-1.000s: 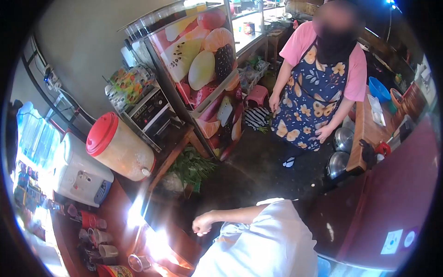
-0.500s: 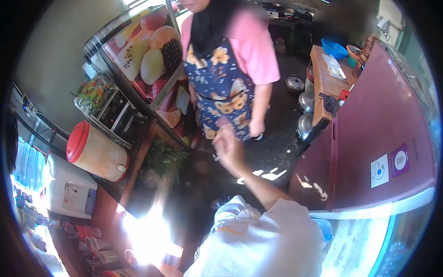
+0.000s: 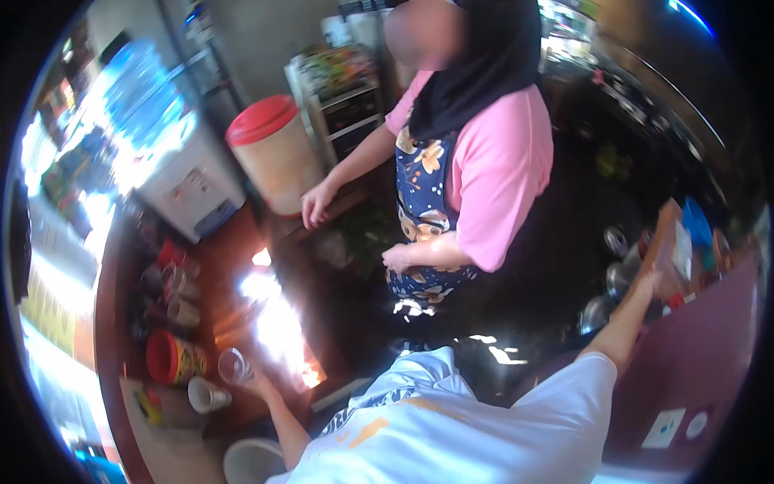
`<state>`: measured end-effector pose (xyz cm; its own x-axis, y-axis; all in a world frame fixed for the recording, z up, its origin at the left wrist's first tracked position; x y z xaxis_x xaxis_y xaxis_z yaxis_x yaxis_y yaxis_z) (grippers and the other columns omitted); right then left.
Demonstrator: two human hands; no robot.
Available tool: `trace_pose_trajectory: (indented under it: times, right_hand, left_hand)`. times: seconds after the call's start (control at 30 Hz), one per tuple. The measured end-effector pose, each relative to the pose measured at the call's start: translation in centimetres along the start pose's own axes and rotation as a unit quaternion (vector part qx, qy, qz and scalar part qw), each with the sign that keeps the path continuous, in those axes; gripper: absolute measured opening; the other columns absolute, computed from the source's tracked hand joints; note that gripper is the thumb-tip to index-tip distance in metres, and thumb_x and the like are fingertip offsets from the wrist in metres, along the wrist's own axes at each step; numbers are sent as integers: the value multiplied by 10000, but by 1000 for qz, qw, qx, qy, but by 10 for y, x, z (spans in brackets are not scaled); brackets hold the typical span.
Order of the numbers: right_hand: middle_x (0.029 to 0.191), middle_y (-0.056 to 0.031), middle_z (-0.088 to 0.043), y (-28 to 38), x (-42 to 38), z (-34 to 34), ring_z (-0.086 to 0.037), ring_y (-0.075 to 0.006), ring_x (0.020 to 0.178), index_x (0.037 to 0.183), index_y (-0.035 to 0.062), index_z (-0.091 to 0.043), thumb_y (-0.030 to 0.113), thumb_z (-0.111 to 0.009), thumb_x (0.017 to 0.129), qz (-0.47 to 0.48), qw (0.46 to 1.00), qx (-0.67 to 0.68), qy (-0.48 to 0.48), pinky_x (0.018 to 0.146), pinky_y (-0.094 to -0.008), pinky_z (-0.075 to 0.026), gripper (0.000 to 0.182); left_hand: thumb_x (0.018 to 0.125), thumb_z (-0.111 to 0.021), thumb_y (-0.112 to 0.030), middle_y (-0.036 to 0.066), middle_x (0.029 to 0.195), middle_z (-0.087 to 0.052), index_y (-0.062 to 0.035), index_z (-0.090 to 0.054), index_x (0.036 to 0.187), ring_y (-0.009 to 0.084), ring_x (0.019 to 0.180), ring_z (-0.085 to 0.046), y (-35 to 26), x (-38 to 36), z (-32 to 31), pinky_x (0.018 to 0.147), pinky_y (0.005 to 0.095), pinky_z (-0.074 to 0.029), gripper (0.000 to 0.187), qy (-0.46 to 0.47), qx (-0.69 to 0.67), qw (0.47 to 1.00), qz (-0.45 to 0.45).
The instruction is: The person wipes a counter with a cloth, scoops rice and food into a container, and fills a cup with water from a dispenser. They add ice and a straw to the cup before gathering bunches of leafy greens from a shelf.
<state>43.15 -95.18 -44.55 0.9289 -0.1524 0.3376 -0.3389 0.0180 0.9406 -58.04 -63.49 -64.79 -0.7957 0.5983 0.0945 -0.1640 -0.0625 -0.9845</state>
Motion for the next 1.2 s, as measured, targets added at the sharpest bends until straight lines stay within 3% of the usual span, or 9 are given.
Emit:
trace_pose_trajectory:
  times: [0.1,0.2,0.27,0.6,0.87,1.07,1.1,1.17,1.2]
  right_hand:
    - [827,-44,-596,-28,23,4,-448,-114,634,1310,54,-332,146,-545,841,7,997,-74,-13,536,-240,-355,523]
    - [847,-51,-598,-46,42,-11,-463,-132,671,1276,58,-360,158,-554,838,18,989,-145,-17,563,-253,-369,490]
    - [861,-55,-600,-55,48,-27,-473,-144,695,1254,61,-378,166,-559,835,24,981,-190,-17,580,-261,-378,469]
    - [928,-77,-607,-95,-13,-74,-524,-204,817,1142,76,-469,207,-588,822,-9,897,-441,-45,668,-304,-422,366]
    - [981,-94,-612,-121,-40,-111,-565,-252,914,1053,88,-543,240,-611,812,-30,859,-510,-33,738,-339,-458,293]
    - [1021,-107,-617,-156,-22,-128,-596,-288,988,986,97,-598,265,-629,804,-17,837,-545,-37,791,-364,-484,249]
    - [1028,-109,-617,-162,-16,-135,-601,-294,1000,975,98,-607,269,-631,803,28,811,-584,-16,800,-369,-489,243]
    - [1142,-123,-603,-165,-27,-147,-591,-324,1040,1079,75,-606,239,-607,811,295,486,-821,46,859,-407,-490,314]
    - [1135,-142,-601,-167,-23,-138,-590,-333,1040,1095,53,-593,236,-603,809,253,535,-806,20,868,-410,-487,340]
  left_hand:
    - [682,-727,40,196,1348,-438,48,-247,1397,295,1203,-467,-47,-21,6,1058,390,-343,862,-59,9,989,-133]
    - [667,-719,25,208,1343,-437,47,-238,1398,297,1202,-473,-9,-7,16,1057,380,-340,875,-94,91,985,-115]
    - [648,-744,-5,210,1302,-466,38,-299,1373,300,1189,-484,-7,-3,14,1048,380,-346,851,-53,-29,993,-97]
    - [607,-820,-57,197,1156,-520,21,-427,1236,336,1104,-511,12,-19,27,983,399,-385,745,-88,19,991,-104]
    - [677,-770,-59,208,1277,-454,39,-362,1310,332,1194,-459,4,-43,38,1041,400,-344,760,-33,100,993,-49]
    - [765,-679,-8,201,1331,-436,21,-371,1325,311,1259,-431,2,-78,58,1056,399,-362,640,-26,-9,999,-25]
    - [782,-660,-4,196,1335,-434,17,-376,1327,301,1267,-426,-5,-88,63,1052,395,-370,614,-29,6,999,-26]
    - [797,-639,6,183,1321,-444,7,-401,1311,281,1248,-444,-18,-105,68,1023,388,-398,567,-27,-1,1000,-15]
    - [801,-631,12,177,1303,-457,3,-410,1304,277,1229,-457,-24,-114,70,1009,383,-405,550,-19,7,1000,-15]
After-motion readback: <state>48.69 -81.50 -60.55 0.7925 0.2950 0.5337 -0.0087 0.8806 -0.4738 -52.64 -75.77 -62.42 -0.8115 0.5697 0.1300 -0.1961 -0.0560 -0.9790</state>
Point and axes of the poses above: each hand's wrist, its own x-axis towards the middle knuckle, its own z-axis out of the back of the hand, y = z × x, the point moved 6 cm from there along x, towards the middle knuckle
